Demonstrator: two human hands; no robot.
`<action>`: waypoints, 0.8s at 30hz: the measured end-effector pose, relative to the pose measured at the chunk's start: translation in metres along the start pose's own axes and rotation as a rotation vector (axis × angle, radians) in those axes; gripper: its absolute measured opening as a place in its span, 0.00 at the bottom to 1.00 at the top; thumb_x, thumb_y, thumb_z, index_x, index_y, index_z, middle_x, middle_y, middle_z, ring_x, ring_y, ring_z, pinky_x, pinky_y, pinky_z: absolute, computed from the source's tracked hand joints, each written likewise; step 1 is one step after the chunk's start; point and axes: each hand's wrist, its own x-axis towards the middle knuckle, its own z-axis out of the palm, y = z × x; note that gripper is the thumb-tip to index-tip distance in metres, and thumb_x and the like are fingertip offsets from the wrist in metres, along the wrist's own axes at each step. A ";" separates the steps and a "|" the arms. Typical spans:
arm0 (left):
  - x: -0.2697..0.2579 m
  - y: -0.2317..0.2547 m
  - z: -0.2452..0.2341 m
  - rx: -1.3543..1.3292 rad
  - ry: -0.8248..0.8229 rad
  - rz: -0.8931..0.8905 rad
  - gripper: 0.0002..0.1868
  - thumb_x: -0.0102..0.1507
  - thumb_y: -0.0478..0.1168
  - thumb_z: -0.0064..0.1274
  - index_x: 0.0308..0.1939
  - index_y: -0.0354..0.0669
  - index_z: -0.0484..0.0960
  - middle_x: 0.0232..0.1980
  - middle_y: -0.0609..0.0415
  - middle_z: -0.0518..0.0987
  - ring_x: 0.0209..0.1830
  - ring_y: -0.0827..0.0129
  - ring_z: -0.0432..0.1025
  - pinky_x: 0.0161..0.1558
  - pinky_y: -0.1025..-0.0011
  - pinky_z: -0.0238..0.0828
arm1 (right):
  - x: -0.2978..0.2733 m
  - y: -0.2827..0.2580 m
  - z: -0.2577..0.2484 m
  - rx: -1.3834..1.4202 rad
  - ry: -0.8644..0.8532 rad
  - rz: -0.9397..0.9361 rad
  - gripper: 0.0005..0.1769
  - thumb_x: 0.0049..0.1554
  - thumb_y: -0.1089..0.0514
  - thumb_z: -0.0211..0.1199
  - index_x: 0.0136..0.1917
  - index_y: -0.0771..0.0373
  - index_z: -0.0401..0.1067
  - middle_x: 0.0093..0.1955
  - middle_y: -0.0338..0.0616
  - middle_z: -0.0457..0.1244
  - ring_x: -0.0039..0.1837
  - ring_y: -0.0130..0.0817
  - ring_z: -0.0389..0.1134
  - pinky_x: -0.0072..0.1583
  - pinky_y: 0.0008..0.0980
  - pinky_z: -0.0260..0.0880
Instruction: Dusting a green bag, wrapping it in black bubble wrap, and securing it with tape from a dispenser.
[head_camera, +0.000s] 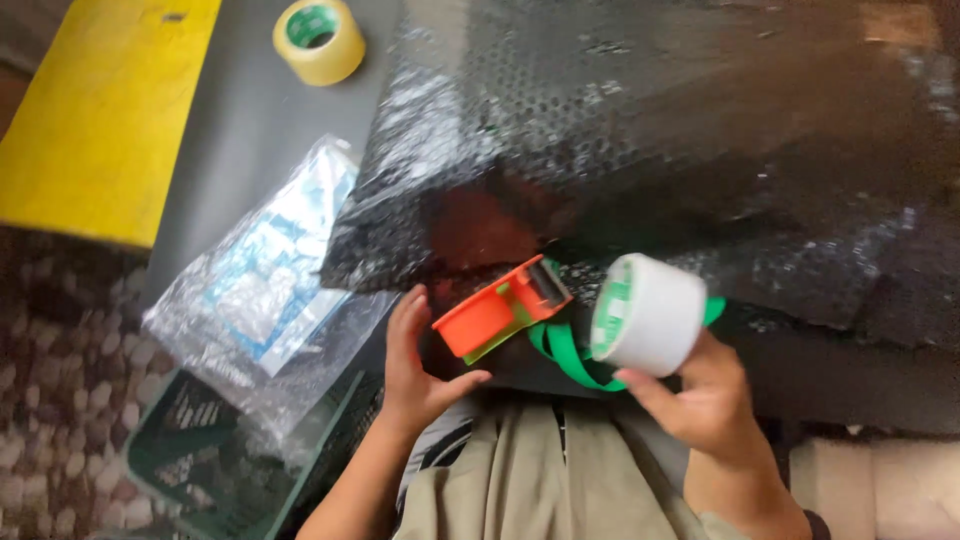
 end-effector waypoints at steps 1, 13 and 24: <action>-0.006 0.003 -0.004 0.112 0.099 0.073 0.50 0.54 0.59 0.68 0.72 0.40 0.62 0.74 0.39 0.64 0.76 0.50 0.63 0.75 0.53 0.63 | 0.006 -0.006 0.009 -0.136 -0.189 -0.227 0.15 0.50 0.60 0.72 0.50 0.66 0.77 0.56 0.51 0.68 0.61 0.44 0.68 0.65 0.43 0.68; -0.093 0.018 -0.081 -0.112 -0.195 -0.202 0.18 0.73 0.39 0.39 0.65 0.41 0.75 0.62 0.47 0.81 0.63 0.55 0.76 0.64 0.59 0.71 | 0.024 -0.063 0.144 0.139 -1.309 -0.141 0.18 0.59 0.60 0.64 0.63 0.60 0.72 0.60 0.50 0.66 0.66 0.44 0.65 0.65 0.39 0.65; -0.207 -0.100 -0.185 0.133 -0.089 -1.035 0.26 0.58 0.45 0.50 0.63 0.53 0.79 0.64 0.57 0.81 0.62 0.65 0.74 0.62 0.67 0.66 | 0.017 -0.034 0.158 -0.066 -1.214 0.001 0.20 0.56 0.56 0.66 0.62 0.56 0.76 0.53 0.39 0.72 0.58 0.33 0.73 0.63 0.33 0.70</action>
